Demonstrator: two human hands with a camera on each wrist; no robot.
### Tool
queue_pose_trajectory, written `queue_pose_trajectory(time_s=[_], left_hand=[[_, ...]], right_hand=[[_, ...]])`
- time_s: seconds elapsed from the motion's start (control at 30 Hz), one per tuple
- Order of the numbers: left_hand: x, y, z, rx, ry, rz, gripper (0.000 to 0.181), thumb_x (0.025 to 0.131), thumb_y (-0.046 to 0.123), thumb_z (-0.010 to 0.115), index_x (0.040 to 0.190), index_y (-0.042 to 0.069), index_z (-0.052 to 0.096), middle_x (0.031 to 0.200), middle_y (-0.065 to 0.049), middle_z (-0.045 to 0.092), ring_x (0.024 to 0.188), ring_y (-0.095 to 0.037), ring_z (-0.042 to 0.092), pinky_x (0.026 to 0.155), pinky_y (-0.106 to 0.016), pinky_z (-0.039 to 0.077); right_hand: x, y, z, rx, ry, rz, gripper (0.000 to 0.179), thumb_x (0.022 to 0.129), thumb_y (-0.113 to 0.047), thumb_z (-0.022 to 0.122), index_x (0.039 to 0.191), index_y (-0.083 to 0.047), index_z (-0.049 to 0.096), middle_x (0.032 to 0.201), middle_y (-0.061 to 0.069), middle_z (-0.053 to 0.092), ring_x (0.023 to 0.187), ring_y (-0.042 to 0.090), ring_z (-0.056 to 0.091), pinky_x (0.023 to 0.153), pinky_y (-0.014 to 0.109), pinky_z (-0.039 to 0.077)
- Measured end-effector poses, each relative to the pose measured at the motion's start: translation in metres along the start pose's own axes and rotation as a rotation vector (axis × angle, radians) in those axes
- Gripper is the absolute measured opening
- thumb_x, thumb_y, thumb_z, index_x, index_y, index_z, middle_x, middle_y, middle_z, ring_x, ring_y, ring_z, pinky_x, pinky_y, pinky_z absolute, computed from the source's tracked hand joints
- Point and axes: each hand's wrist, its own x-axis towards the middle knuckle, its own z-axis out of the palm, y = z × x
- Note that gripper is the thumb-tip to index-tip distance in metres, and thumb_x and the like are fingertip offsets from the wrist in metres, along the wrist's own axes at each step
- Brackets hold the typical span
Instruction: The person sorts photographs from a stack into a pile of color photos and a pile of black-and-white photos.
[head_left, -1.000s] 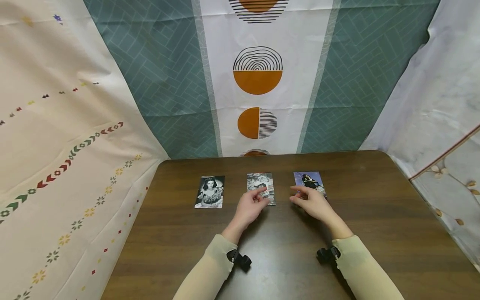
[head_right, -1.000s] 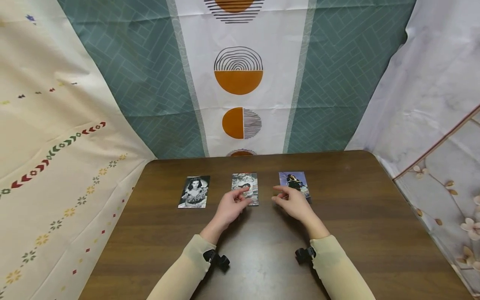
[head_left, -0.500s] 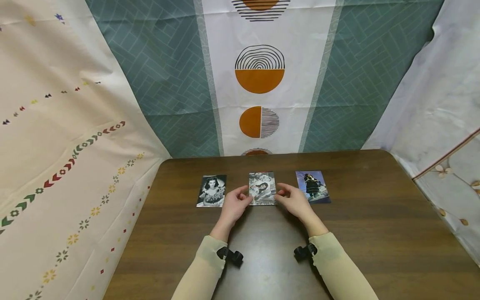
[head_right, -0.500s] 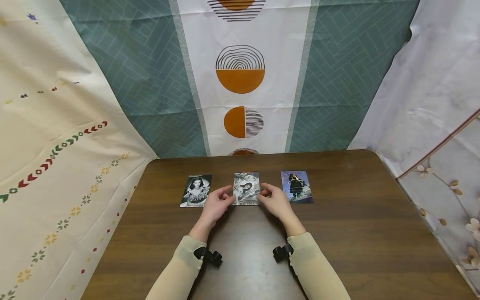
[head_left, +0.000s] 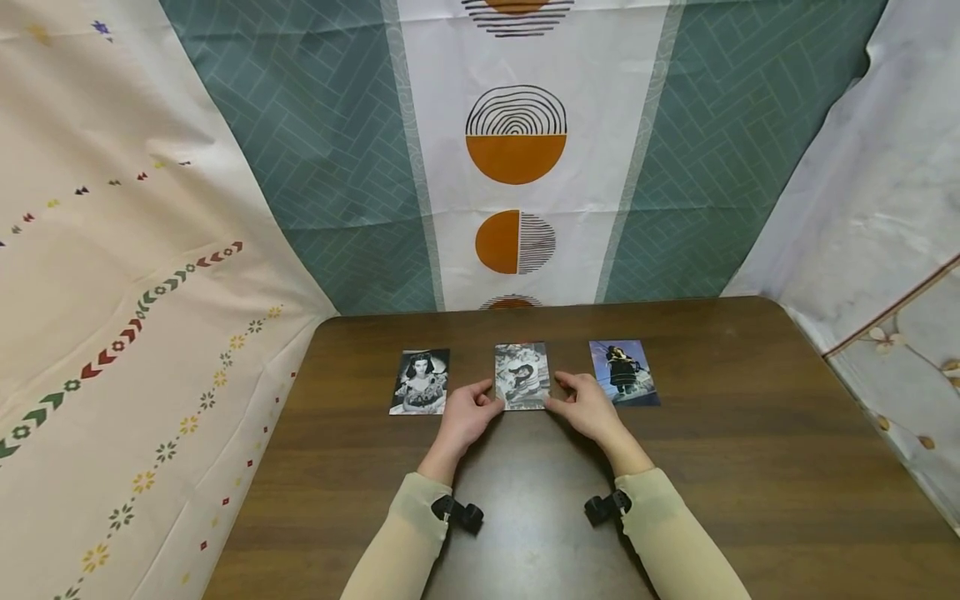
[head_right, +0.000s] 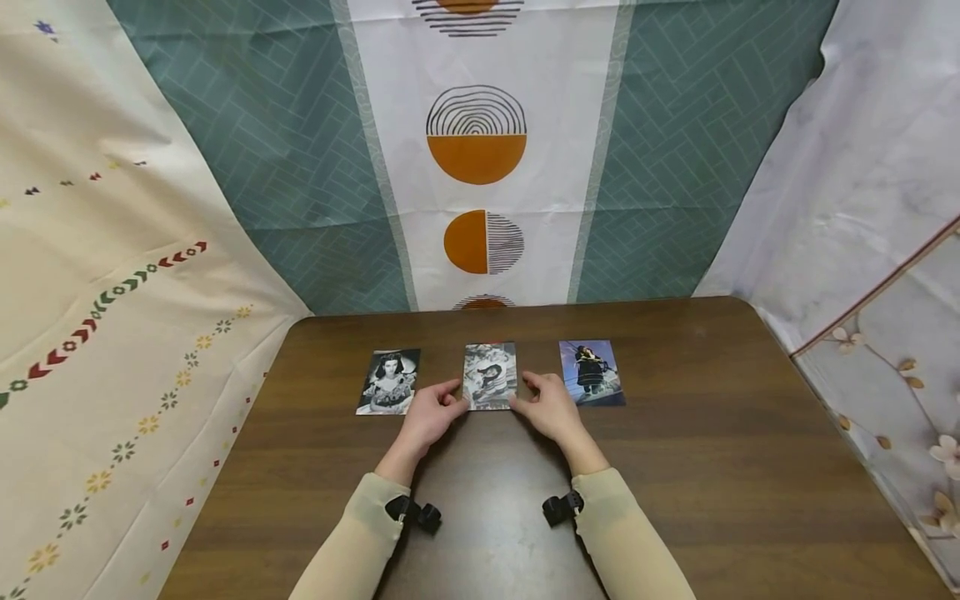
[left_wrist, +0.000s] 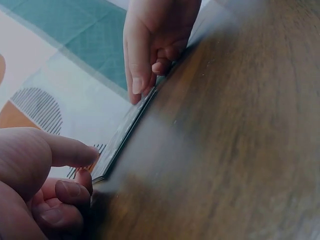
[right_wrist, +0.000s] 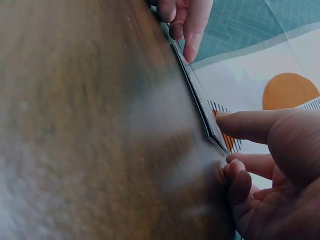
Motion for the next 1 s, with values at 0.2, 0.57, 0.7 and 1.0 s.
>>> queue_pose_trajectory(time_s=[0.2,0.57,0.7,1.0], left_hand=[[-0.0008,-0.0007,-0.0002,0.027,-0.007,-0.001,0.052,0.094,0.012,0.078,0.141,-0.007,0.066,0.078,0.002,0.061,0.07,-0.011,0.052,0.077,-0.033,0.048],[0.0005,-0.0028,0.0002,0.047,-0.015,0.015,0.048,0.093,0.011,0.079,0.137,-0.004,0.07,0.078,0.002,0.061,0.07,-0.012,0.051,0.075,-0.032,0.045],[0.0006,-0.0026,0.0003,0.044,-0.016,0.016,0.045,0.094,0.012,0.079,0.136,-0.003,0.071,0.078,0.001,0.062,0.07,-0.012,0.052,0.075,-0.033,0.046],[0.0001,-0.0032,-0.0006,0.004,-0.029,0.004,0.045,0.094,0.011,0.079,0.136,-0.004,0.071,0.078,0.001,0.061,0.07,-0.012,0.051,0.074,-0.032,0.044]], right_hand=[[-0.0012,0.0011,0.004,-0.039,0.014,0.004,0.065,0.094,-0.027,0.081,0.149,-0.001,0.061,0.131,0.022,0.057,0.089,0.021,0.056,0.08,0.041,0.045],[-0.0042,-0.0037,0.0051,-0.07,0.013,0.009,0.059,0.095,-0.027,0.08,0.147,-0.004,0.065,0.132,0.021,0.056,0.089,0.021,0.057,0.08,0.042,0.046],[-0.005,-0.0041,0.0045,-0.071,0.012,0.004,0.057,0.096,-0.027,0.08,0.146,-0.003,0.065,0.131,0.021,0.057,0.09,0.022,0.057,0.08,0.043,0.046],[-0.0052,-0.0025,0.0039,-0.054,0.007,-0.003,0.058,0.098,-0.028,0.078,0.148,-0.005,0.064,0.133,0.021,0.057,0.092,0.023,0.058,0.08,0.042,0.046]])
